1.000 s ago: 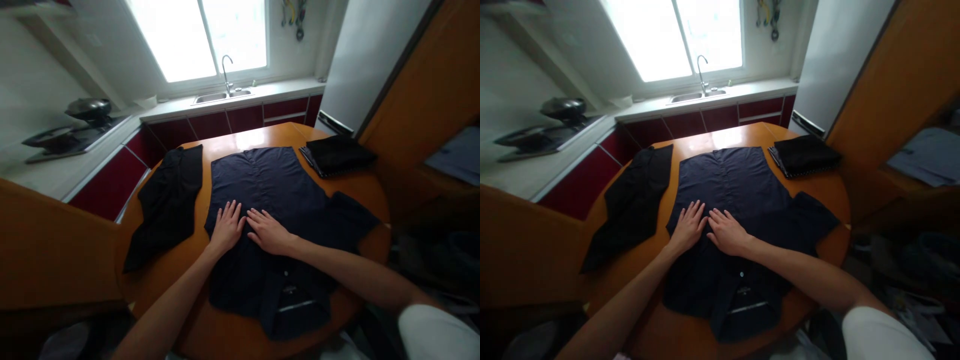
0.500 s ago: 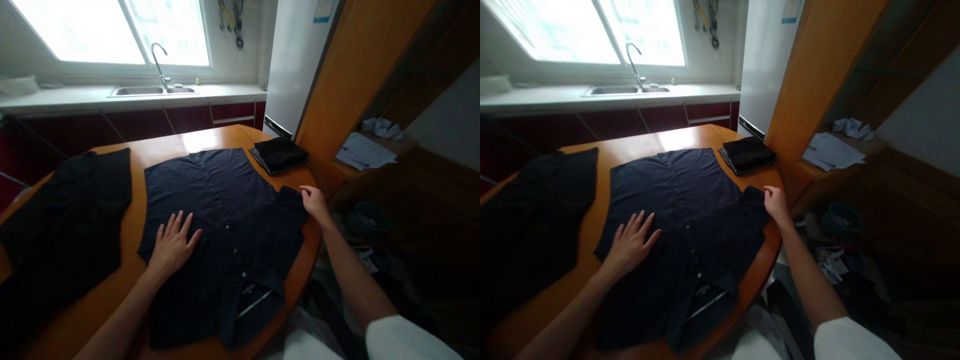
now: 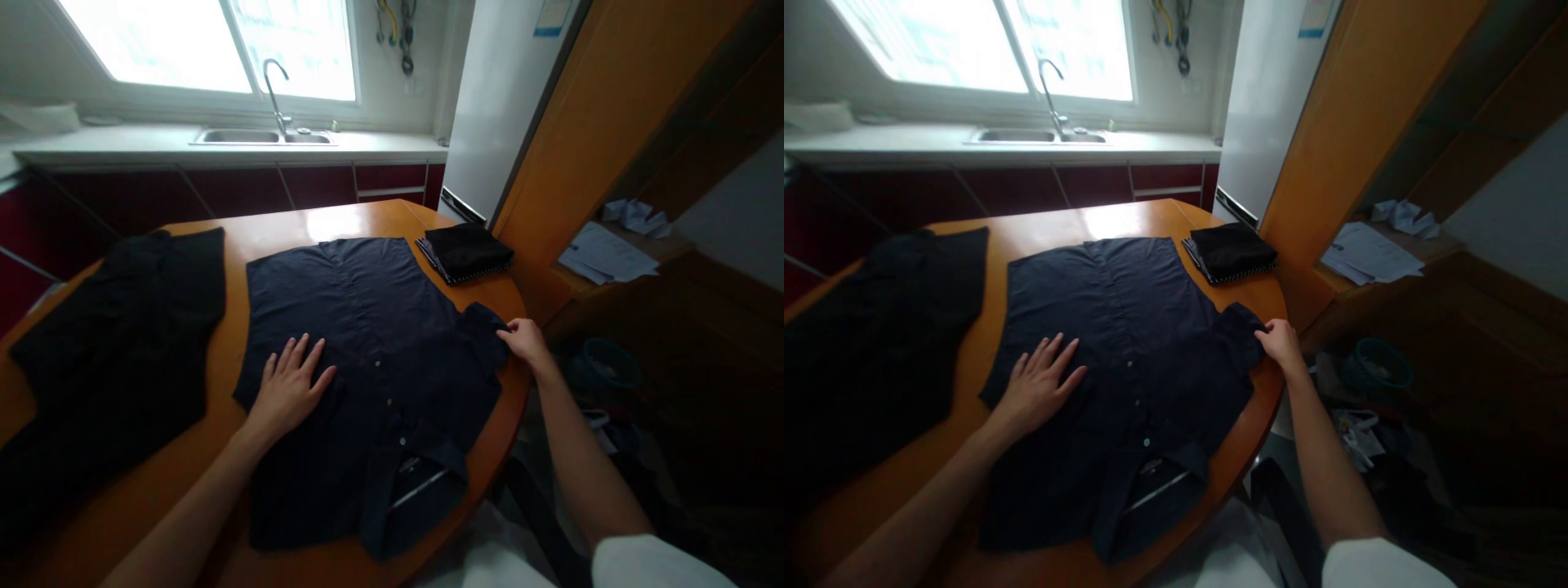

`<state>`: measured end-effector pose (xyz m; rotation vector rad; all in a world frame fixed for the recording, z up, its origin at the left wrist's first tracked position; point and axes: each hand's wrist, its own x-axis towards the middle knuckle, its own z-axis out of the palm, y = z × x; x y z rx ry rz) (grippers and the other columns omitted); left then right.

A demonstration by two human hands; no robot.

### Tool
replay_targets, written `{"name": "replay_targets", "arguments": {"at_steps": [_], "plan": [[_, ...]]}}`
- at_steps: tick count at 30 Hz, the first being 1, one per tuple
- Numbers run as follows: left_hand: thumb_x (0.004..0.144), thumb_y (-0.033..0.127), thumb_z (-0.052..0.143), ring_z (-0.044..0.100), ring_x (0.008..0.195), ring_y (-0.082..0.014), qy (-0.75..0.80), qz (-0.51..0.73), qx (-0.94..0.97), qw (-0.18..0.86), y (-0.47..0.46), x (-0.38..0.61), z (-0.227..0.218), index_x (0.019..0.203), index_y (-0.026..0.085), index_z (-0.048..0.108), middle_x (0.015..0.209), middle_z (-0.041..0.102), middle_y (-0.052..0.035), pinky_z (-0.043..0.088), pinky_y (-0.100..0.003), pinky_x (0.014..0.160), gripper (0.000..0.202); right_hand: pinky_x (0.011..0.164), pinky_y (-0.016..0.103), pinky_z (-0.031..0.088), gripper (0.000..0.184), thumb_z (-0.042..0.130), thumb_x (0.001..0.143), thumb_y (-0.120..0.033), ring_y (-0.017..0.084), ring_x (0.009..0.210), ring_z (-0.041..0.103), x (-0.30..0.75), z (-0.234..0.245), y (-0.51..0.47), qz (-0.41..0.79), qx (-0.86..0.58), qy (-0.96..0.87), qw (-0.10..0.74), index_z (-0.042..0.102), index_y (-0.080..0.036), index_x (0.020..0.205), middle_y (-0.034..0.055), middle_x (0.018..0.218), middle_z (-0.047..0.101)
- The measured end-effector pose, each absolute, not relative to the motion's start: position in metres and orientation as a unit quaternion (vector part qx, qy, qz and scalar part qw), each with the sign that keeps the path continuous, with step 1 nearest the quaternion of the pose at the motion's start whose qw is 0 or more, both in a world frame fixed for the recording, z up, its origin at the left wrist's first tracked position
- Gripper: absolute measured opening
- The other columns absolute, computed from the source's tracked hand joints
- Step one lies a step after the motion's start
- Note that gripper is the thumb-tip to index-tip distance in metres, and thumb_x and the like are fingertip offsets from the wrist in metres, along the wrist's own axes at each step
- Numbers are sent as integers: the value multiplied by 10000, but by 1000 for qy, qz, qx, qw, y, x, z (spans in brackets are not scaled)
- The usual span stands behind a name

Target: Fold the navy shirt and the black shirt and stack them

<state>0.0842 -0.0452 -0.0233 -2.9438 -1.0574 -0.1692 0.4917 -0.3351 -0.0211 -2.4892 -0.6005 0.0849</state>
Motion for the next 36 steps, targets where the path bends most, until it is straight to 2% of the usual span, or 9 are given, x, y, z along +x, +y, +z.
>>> {"name": "replay_targets", "arguments": {"at_steps": [5,11,15,17,20,24,27,34,36], "plan": [[1008,542,318,214,1528,-317,-337,-55,-940,2,-46,84,-24,1551,193,397,1642,274,-128,203,-553,1214,650,626,302,503,213,720,714,-387,211,690,650,471,8,-320,118,-832,-275,466,657,-184,707,45,719,708],[1008,542,312,213,1526,-333,-333,-58,-941,-1,-44,84,-25,1550,182,401,1636,288,-127,229,-569,1205,657,760,323,535,454,553,917,-584,217,902,693,422,49,-288,316,-666,-437,516,732,-197,1071,96,1056,752],[1011,552,316,215,1526,-332,-326,-69,-943,-3,-42,83,-27,1551,188,399,1635,290,-129,231,-574,1203,656,844,392,544,461,550,910,-571,243,921,698,441,28,-268,200,-722,-372,549,730,-165,1030,133,1015,753],[1013,552,323,221,1524,-330,-324,-73,-943,-4,-42,83,-29,1551,190,399,1635,290,-131,225,-574,1207,652,910,436,534,446,564,895,-551,264,959,691,458,11,-262,104,-758,-356,536,731,-151,1001,149,1014,747],[1019,541,326,229,1523,-327,-325,-81,-942,-11,-42,82,-30,1544,201,408,1632,297,-128,211,-583,1211,631,1054,464,469,431,522,931,-490,276,1148,640,470,-10,-258,27,-769,-429,473,724,-158,1118,164,1199,707],[1035,504,300,238,1521,-320,-329,-91,-939,-31,-39,82,-31,1517,215,449,1620,330,-113,213,-589,1214,581,1213,501,278,485,430,986,-398,251,1467,374,462,-26,-260,26,-775,-527,347,590,-200,1398,111,1531,499],[1035,484,304,249,1517,-323,-332,-102,-937,-44,-36,82,-30,1499,201,470,1605,358,-121,224,-588,1214,569,1232,572,177,549,417,993,-397,268,1525,254,457,-33,-262,36,-809,-527,259,474,-211,1507,87,1607,389],[1016,406,303,340,1479,-316,-330,-177,-921,-107,-34,86,-23,1411,141,534,1547,444,-145,266,-591,1204,529,1233,479,258,580,278,1029,-370,223,1505,310,458,-27,-268,-37,-812,-453,367,416,-140,1543,122,1595,403],[1010,385,311,354,1473,-301,-320,-200,-918,-120,-34,87,-21,1395,139,543,1535,462,-140,260,-579,1212,512,1244,465,232,565,270,1040,-387,201,1520,270,451,-23,-269,-15,-780,-528,337,414,-185,1548,82,1607,392]]}}
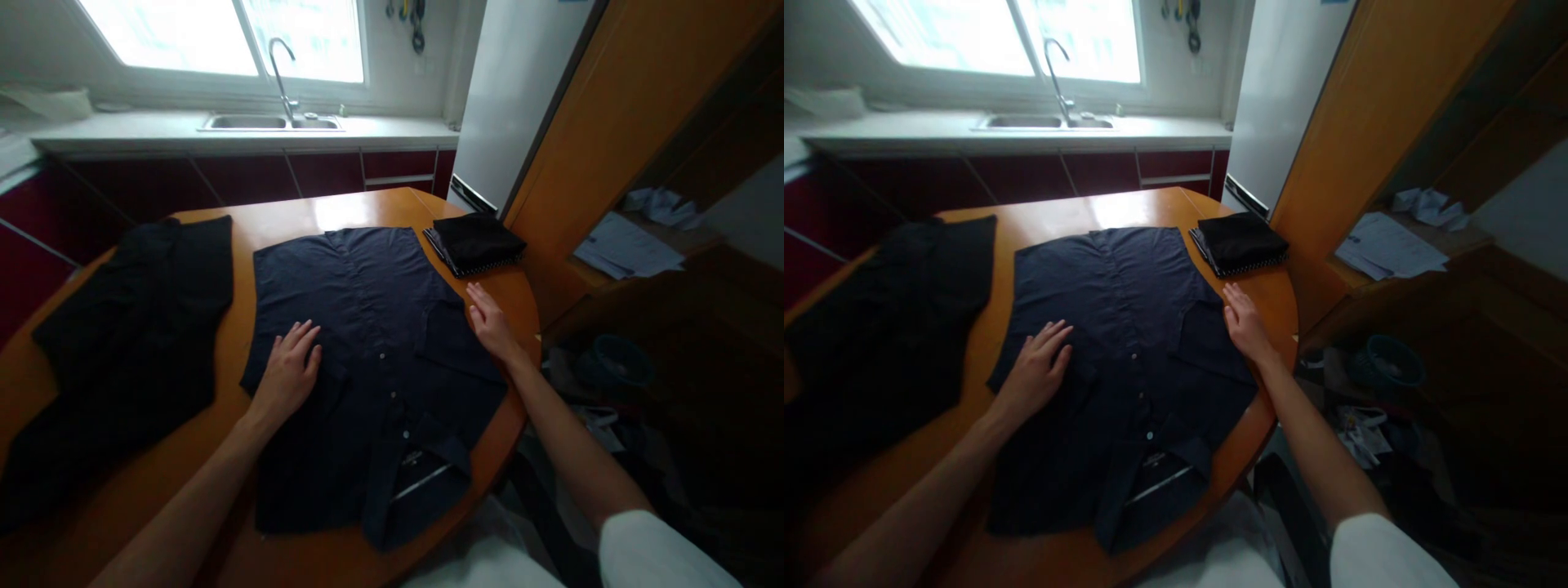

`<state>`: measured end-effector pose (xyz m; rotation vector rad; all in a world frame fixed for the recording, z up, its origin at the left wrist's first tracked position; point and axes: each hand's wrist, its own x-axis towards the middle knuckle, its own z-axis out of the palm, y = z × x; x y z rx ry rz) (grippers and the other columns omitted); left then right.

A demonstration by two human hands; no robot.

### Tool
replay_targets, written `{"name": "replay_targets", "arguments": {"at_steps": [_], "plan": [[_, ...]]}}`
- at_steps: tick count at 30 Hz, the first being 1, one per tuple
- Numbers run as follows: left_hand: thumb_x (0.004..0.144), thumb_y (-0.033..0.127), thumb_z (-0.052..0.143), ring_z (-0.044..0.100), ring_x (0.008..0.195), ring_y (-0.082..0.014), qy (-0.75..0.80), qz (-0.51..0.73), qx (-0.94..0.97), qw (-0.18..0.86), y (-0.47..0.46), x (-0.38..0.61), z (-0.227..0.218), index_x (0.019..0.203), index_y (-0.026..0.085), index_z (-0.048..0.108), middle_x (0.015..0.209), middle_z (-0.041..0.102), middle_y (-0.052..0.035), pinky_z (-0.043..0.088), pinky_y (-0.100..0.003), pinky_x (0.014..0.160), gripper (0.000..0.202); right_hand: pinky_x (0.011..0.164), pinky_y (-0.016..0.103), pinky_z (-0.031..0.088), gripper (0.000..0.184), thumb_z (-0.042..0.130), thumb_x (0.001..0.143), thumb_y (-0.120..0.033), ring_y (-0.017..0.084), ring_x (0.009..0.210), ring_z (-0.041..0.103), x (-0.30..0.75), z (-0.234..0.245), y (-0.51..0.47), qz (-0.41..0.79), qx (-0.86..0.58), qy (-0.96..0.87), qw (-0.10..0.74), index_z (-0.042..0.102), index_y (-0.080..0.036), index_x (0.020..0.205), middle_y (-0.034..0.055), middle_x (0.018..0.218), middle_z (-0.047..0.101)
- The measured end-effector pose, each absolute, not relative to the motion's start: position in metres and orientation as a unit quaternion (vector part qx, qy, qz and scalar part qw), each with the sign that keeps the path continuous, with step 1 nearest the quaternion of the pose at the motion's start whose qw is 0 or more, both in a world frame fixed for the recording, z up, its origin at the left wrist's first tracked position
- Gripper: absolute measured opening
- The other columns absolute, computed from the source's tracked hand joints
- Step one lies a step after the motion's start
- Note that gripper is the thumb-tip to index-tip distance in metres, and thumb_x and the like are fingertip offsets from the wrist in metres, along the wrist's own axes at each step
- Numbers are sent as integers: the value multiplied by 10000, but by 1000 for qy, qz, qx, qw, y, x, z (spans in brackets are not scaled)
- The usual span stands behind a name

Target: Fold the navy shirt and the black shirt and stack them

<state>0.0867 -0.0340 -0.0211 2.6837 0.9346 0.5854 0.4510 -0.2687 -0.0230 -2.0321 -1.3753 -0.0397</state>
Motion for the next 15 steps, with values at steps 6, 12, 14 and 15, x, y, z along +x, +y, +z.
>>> {"name": "replay_targets", "arguments": {"at_steps": [6,12,14,15], "plan": [[1009,405,334,351,1473,-314,310,189,923,125,-33,85,-26,1392,139,544,1525,473,-147,268,-594,1203,512,1249,555,89,654,329,1028,-549,233,1557,120,430,-19,-266,75,-764,-627,132,257,-259,1609,55,1676,204],[1007,401,344,335,1478,-334,302,156,935,99,-33,84,-29,1377,133,563,1536,455,-154,258,-608,1199,507,1241,586,47,674,278,1031,-583,244,1558,108,433,-15,-264,91,-772,-616,129,223,-252,1616,61,1681,165],[1005,391,349,337,1477,-332,305,151,935,98,-34,85,-28,1383,137,560,1544,446,-147,258,-604,1200,501,1239,592,68,642,256,1044,-548,249,1555,133,438,-8,-260,78,-779,-599,166,271,-236,1604,75,1673,207],[1006,384,347,336,1478,-327,306,150,935,99,-35,85,-27,1387,142,557,1546,446,-142,255,-599,1204,498,1238,589,83,626,255,1049,-523,250,1553,148,440,-4,-257,64,-783,-589,188,292,-226,1599,85,1666,231]]}}
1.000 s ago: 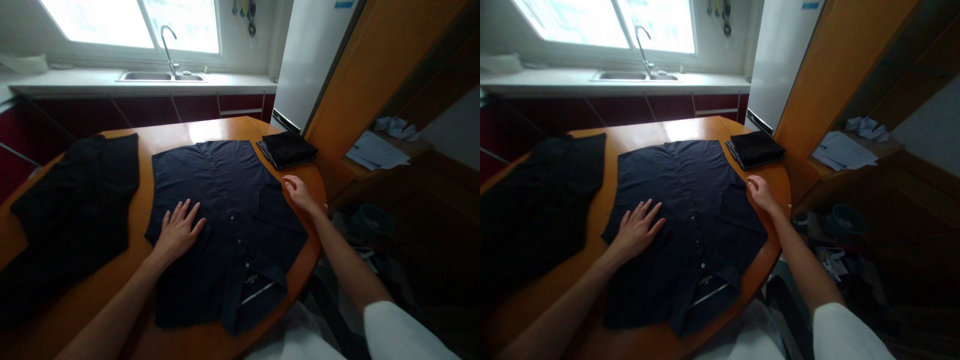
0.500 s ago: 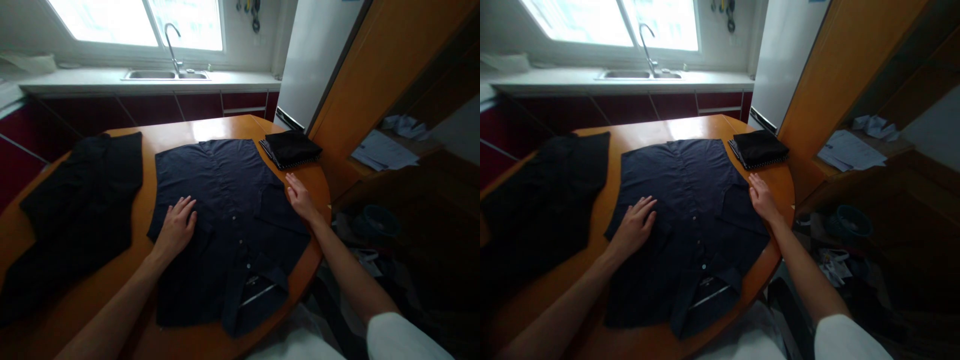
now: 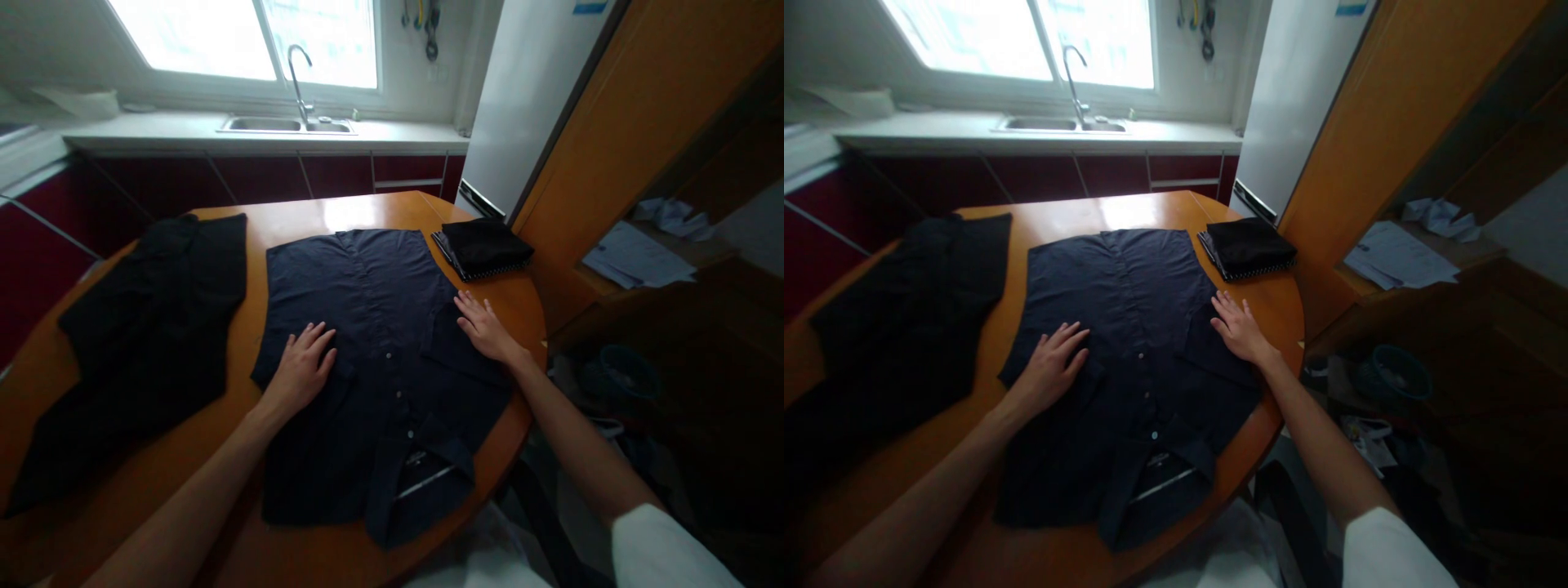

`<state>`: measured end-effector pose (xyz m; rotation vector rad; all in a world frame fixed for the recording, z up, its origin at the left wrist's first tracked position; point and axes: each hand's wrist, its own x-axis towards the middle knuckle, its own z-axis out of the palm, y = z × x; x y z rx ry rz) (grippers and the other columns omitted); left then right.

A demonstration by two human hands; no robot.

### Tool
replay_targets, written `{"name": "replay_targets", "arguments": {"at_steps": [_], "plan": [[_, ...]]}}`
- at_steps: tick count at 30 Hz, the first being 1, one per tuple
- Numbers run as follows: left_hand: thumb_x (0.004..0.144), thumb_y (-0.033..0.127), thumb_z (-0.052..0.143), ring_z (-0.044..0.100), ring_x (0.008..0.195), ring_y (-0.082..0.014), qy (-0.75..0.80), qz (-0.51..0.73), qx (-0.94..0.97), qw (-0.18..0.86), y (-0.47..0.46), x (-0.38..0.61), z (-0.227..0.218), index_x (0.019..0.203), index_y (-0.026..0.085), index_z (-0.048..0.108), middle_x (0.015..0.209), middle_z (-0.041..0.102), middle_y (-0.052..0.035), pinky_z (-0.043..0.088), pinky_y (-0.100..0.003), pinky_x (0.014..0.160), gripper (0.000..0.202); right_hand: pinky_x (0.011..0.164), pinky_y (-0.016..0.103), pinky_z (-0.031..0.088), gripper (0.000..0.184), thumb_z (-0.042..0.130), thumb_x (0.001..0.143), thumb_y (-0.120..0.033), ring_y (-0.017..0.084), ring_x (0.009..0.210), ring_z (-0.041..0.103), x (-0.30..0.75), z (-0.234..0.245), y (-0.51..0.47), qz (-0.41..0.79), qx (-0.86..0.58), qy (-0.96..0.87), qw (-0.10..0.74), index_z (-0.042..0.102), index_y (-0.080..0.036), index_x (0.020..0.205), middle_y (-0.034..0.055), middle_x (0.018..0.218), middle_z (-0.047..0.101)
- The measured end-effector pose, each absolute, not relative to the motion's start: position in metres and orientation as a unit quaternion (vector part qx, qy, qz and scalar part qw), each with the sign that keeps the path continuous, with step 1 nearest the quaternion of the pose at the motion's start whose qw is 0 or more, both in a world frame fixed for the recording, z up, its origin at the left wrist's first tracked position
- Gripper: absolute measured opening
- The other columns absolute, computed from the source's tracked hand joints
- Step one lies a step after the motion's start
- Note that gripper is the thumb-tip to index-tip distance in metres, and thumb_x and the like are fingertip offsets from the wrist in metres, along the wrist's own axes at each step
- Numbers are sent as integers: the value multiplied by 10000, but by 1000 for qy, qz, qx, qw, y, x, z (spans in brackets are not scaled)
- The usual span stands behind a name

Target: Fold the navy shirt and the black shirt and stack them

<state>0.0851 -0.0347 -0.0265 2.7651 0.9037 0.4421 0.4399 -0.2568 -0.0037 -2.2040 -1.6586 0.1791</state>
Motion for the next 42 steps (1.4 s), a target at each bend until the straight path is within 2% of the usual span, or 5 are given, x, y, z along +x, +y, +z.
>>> {"name": "replay_targets", "arguments": {"at_steps": [14,23,28,37,42], "plan": [[1039,394,361,252,1519,-294,301,104,945,81,-35,77,-24,1508,163,450,1618,336,-117,227,-523,1240,530,1224,589,176,637,457,992,-531,314,1547,162,383,-23,-239,37,-752,-640,154,399,-242,1557,114,1660,260],[1050,429,348,231,1527,-279,305,87,945,82,-37,75,-21,1536,188,411,1634,304,-100,211,-499,1247,546,942,421,515,287,581,918,-378,281,1026,669,448,6,-197,57,-776,-587,224,731,-207,1094,123,1108,731],[1049,424,354,227,1529,-273,307,87,944,85,-37,75,-21,1537,189,406,1639,292,-98,212,-496,1248,544,759,354,520,250,680,851,-453,240,843,679,464,0,-189,116,-778,-580,213,714,-232,964,75,960,738],[1050,425,353,232,1527,-274,308,86,943,87,-38,76,-19,1542,203,401,1641,290,-91,221,-495,1246,542,810,395,517,234,650,861,-439,259,883,669,460,-20,-191,92,-768,-552,311,692,-217,922,80,957,730],[1044,420,370,239,1525,-277,306,91,944,86,-37,76,-22,1538,206,409,1637,299,-95,227,-496,1244,540,898,477,483,276,621,899,-451,319,1008,616,452,-15,-189,0,-793,-558,246,704,-208,1000,128,1033,698]]}}
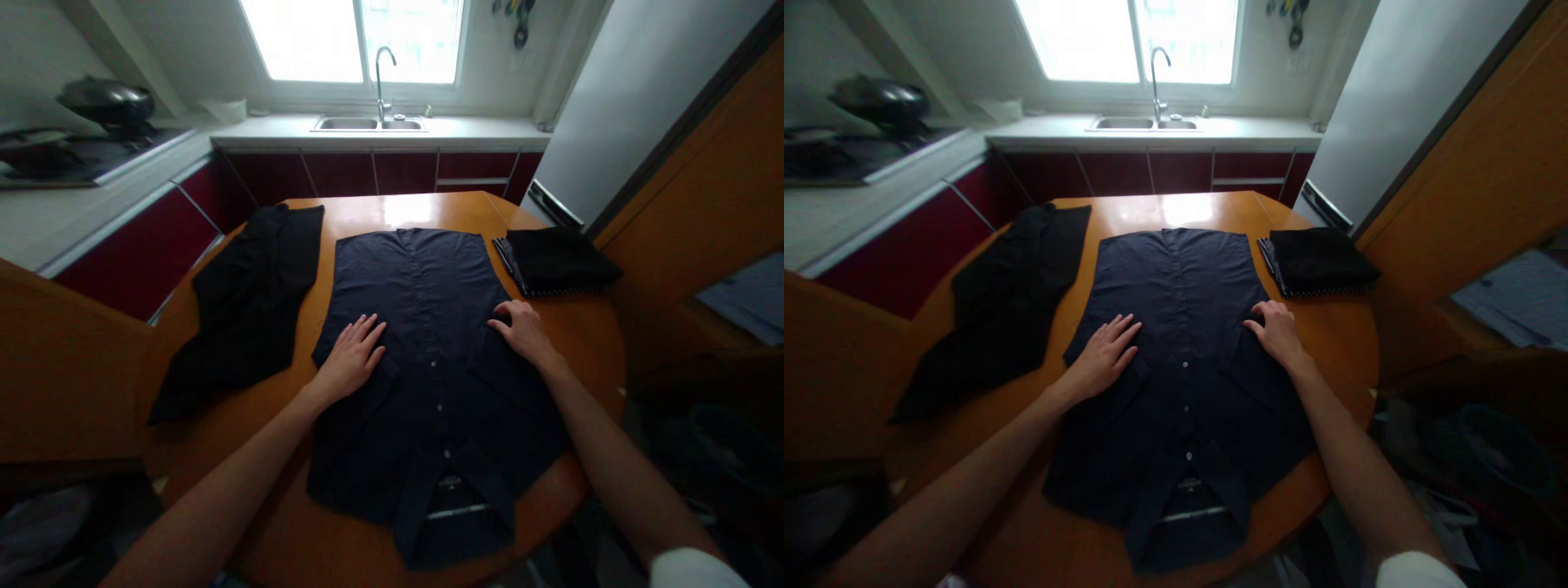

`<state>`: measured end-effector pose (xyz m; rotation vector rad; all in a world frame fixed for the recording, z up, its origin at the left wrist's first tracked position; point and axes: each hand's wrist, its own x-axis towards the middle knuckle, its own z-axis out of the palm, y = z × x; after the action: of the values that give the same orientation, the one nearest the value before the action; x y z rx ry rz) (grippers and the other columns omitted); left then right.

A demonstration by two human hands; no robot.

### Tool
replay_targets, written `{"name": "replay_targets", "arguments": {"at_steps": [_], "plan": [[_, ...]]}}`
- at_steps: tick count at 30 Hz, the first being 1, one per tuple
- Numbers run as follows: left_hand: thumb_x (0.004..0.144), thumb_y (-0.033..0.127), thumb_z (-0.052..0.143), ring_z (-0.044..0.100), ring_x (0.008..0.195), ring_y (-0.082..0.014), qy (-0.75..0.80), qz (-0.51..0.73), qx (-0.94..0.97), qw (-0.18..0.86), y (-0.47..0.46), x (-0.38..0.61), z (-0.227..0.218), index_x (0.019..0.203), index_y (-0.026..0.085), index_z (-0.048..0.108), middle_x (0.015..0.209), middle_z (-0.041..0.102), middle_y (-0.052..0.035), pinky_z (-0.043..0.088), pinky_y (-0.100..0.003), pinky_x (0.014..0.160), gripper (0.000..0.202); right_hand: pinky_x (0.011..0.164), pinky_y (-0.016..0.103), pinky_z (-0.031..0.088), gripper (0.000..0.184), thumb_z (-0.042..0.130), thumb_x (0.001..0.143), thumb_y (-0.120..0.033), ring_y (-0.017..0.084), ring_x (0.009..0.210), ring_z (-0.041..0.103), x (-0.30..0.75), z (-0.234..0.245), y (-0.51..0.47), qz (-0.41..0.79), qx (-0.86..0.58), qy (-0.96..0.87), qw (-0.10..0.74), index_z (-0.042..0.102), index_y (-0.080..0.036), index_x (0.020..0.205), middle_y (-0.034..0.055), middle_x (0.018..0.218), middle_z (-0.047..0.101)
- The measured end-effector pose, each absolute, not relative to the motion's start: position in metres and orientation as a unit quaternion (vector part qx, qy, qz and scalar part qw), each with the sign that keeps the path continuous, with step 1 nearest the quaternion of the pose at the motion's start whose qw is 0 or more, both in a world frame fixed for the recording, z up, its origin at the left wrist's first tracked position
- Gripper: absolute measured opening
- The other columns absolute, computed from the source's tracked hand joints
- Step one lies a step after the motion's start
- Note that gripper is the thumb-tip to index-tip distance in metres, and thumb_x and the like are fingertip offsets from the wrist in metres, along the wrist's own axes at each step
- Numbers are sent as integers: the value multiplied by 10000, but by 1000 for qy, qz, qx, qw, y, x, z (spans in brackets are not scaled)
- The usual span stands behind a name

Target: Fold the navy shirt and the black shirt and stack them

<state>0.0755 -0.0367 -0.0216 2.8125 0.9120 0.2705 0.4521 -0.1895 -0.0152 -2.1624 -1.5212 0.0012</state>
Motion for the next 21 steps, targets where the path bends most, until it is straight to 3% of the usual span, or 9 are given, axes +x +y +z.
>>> {"name": "replay_targets", "arguments": {"at_steps": [5,10,15,21], "plan": [[1042,421,362,241,1524,-279,312,89,942,86,-38,77,-20,1532,204,417,1635,304,-92,225,-495,1244,539,1038,531,420,411,457,986,-437,350,1224,540,427,-3,-202,-63,-782,-567,249,667,-202,1250,160,1285,634],[1045,425,359,239,1525,-280,308,90,943,87,-39,77,-21,1533,192,418,1636,300,-101,222,-498,1246,545,1200,567,245,633,395,998,-537,340,1485,316,404,-24,-213,-3,-770,-606,201,438,-188,1526,145,1589,403],[1043,420,366,232,1526,-286,307,92,944,82,-38,77,-23,1534,184,416,1639,294,-99,215,-494,1247,548,1226,565,180,707,368,997,-591,320,1529,227,401,-40,-209,13,-778,-604,171,388,-156,1554,161,1646,283],[1042,423,357,248,1521,-286,306,95,944,82,-39,77,-21,1530,193,421,1632,310,-101,228,-501,1241,544,1214,561,226,654,399,993,-513,337,1494,311,408,-35,-202,0,-796,-563,224,471,-103,1497,189,1589,392]]}}
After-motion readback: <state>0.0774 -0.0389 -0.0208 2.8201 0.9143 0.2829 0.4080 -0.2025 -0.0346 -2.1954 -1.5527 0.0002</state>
